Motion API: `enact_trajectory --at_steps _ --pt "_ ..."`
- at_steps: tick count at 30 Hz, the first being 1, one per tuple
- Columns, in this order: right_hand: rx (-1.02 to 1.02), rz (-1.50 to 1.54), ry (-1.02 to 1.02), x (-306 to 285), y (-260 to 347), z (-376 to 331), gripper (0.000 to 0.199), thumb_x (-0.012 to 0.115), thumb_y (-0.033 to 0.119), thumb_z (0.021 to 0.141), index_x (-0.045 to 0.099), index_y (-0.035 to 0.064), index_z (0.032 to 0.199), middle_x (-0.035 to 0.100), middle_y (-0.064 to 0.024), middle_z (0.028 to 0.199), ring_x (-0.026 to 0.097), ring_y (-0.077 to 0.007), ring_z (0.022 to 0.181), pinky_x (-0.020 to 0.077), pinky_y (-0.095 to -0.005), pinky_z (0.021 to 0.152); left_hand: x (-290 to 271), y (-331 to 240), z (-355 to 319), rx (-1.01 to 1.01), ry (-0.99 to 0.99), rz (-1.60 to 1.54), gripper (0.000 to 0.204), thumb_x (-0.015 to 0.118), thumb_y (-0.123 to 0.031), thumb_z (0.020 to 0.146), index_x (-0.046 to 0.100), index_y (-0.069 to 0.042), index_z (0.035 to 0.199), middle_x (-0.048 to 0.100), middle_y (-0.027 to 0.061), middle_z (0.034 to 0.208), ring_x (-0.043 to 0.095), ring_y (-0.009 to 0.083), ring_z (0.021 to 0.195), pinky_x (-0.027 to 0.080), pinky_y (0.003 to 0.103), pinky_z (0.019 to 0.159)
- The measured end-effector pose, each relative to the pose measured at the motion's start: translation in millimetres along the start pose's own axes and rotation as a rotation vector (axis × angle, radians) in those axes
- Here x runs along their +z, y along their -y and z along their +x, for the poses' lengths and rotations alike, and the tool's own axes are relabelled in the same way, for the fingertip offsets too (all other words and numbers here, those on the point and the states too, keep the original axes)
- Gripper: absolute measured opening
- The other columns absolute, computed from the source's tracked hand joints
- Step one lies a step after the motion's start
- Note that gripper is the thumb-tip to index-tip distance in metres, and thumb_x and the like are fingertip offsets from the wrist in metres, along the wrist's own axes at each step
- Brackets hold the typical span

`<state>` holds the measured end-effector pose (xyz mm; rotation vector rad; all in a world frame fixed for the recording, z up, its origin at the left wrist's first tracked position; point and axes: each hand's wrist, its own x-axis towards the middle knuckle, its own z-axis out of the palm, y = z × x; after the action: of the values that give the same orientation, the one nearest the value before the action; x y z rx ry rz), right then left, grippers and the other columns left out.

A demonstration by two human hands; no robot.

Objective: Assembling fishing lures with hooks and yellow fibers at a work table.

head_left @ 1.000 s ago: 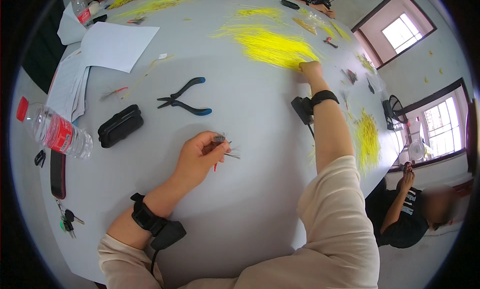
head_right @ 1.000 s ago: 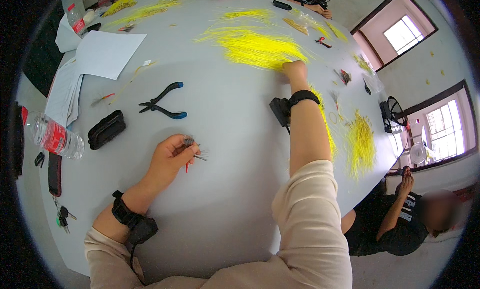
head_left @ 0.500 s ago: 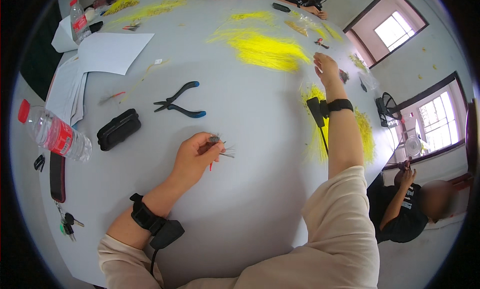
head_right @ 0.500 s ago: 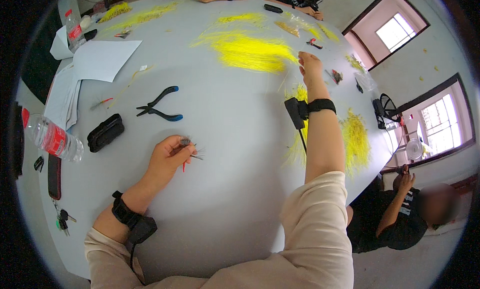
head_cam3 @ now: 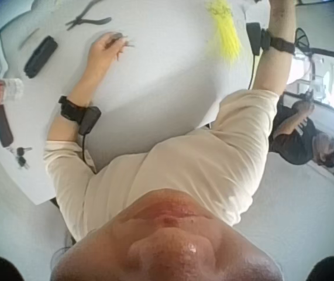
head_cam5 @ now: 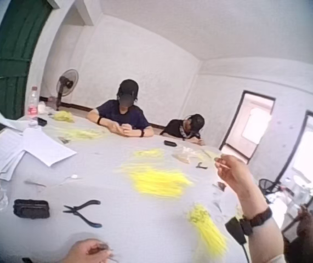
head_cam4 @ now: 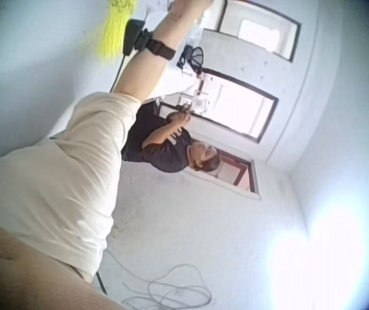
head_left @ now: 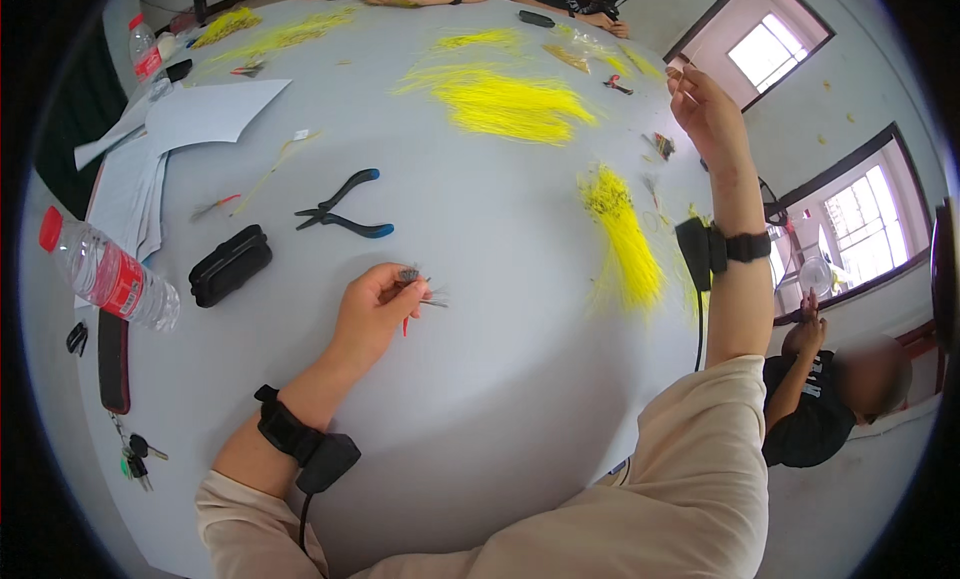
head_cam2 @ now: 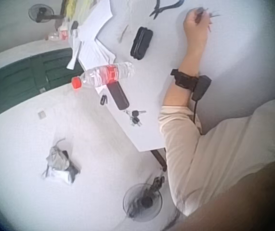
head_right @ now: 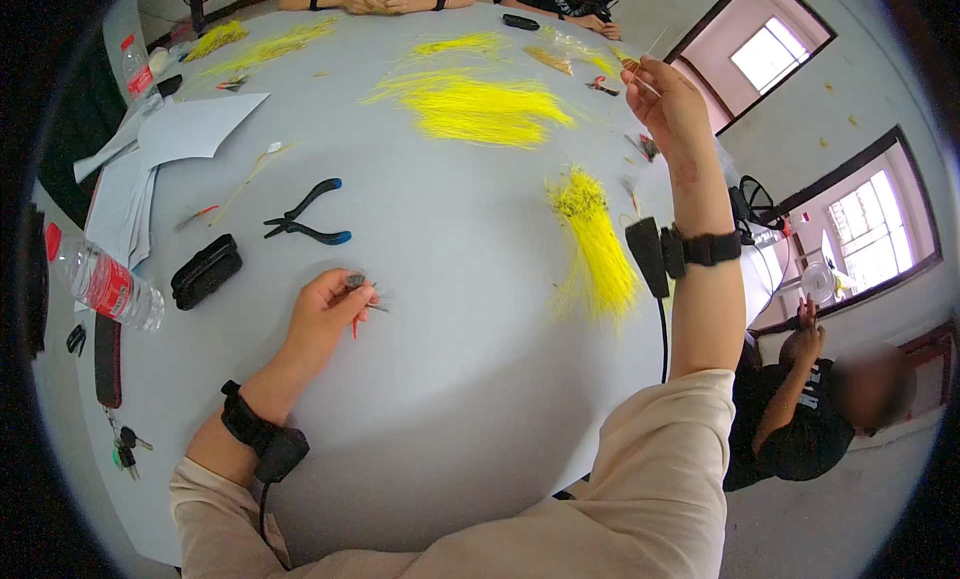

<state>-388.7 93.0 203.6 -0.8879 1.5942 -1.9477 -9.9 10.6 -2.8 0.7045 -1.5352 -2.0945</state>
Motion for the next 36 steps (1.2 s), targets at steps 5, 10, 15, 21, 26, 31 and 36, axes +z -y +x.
enact_trajectory --at_steps 5,10,15,21,26,31,36 --pt "0.065 -0.010 0.200 23 2 -60 0.015 0.050 0.009 0.087 0.053 -0.0031 0.096 0.059 -0.0141 0.096 0.060 -0.0153 0.079 0.0506 -0.0207 0.065 0 -2 0 0.008 -0.057 0.061 0.012 0.057 -0.014 0.086 0.056 -0.003 0.089 0.059 0.0030 0.079 0.050 0.0059 0.065 0.041 0.019 0.061" --pt "0.359 -0.199 0.434 62 -64 -147 0.015 0.048 0.016 0.089 0.055 0.0043 0.093 0.059 -0.0062 0.093 0.060 -0.0129 0.079 0.0494 -0.0228 0.069 -1 -1 -2 0.071 -0.094 -0.051 0.012 0.056 -0.015 0.086 0.056 -0.004 0.089 0.058 0.0020 0.079 0.049 0.0057 0.067 0.040 0.019 0.063" --pt "0.652 -0.186 0.258 93 -126 -181 0.013 0.052 0.013 0.087 0.054 0.0009 0.091 0.059 -0.0073 0.091 0.059 -0.0132 0.078 0.0510 -0.0221 0.071 -4 -2 -2 0.122 -0.077 -0.083 0.011 0.055 -0.014 0.087 0.056 -0.004 0.090 0.057 0.0028 0.083 0.049 0.0057 0.070 0.040 0.019 0.065" --pt "0.569 -0.402 0.346 78 -128 -191 0.020 0.055 0.013 0.086 0.054 -0.0010 0.100 0.059 -0.0103 0.092 0.059 -0.0151 0.079 0.0513 -0.0263 0.070 -7 -2 0 0.117 -0.091 -0.094 0.011 0.055 -0.014 0.087 0.056 -0.004 0.091 0.058 0.0033 0.083 0.049 0.0060 0.070 0.040 0.020 0.065" --pt "-0.100 -1.195 0.479 63 -112 -191 0.028 0.060 0.009 0.079 0.053 -0.0006 0.105 0.058 -0.0149 0.097 0.059 -0.0218 0.084 0.0501 -0.0309 0.069 -6 2 3 0.104 -0.109 -0.112 0.010 0.056 -0.012 0.086 0.057 -0.004 0.091 0.059 0.0040 0.083 0.050 0.0063 0.068 0.040 0.020 0.064" --pt "-0.739 -1.256 0.848 71 -101 -209 0.033 0.061 0.006 0.073 0.054 0.0006 0.105 0.057 -0.0116 0.097 0.057 -0.0260 0.088 0.0487 -0.0353 0.074 -8 4 5 0.120 -0.105 -0.112 0.010 0.057 -0.012 0.086 0.057 -0.004 0.091 0.060 0.0042 0.083 0.050 0.0066 0.068 0.041 0.020 0.065" --pt "-0.953 -1.121 1.136 109 -123 -262 0.025 0.055 0.013 0.072 0.058 0.0017 0.095 0.056 -0.0092 0.088 0.055 -0.0207 0.083 0.0465 -0.0301 0.068 -8 5 4 0.099 -0.117 -0.113 0.010 0.057 -0.012 0.085 0.057 -0.004 0.092 0.060 0.0045 0.084 0.050 0.0066 0.068 0.041 0.020 0.066"
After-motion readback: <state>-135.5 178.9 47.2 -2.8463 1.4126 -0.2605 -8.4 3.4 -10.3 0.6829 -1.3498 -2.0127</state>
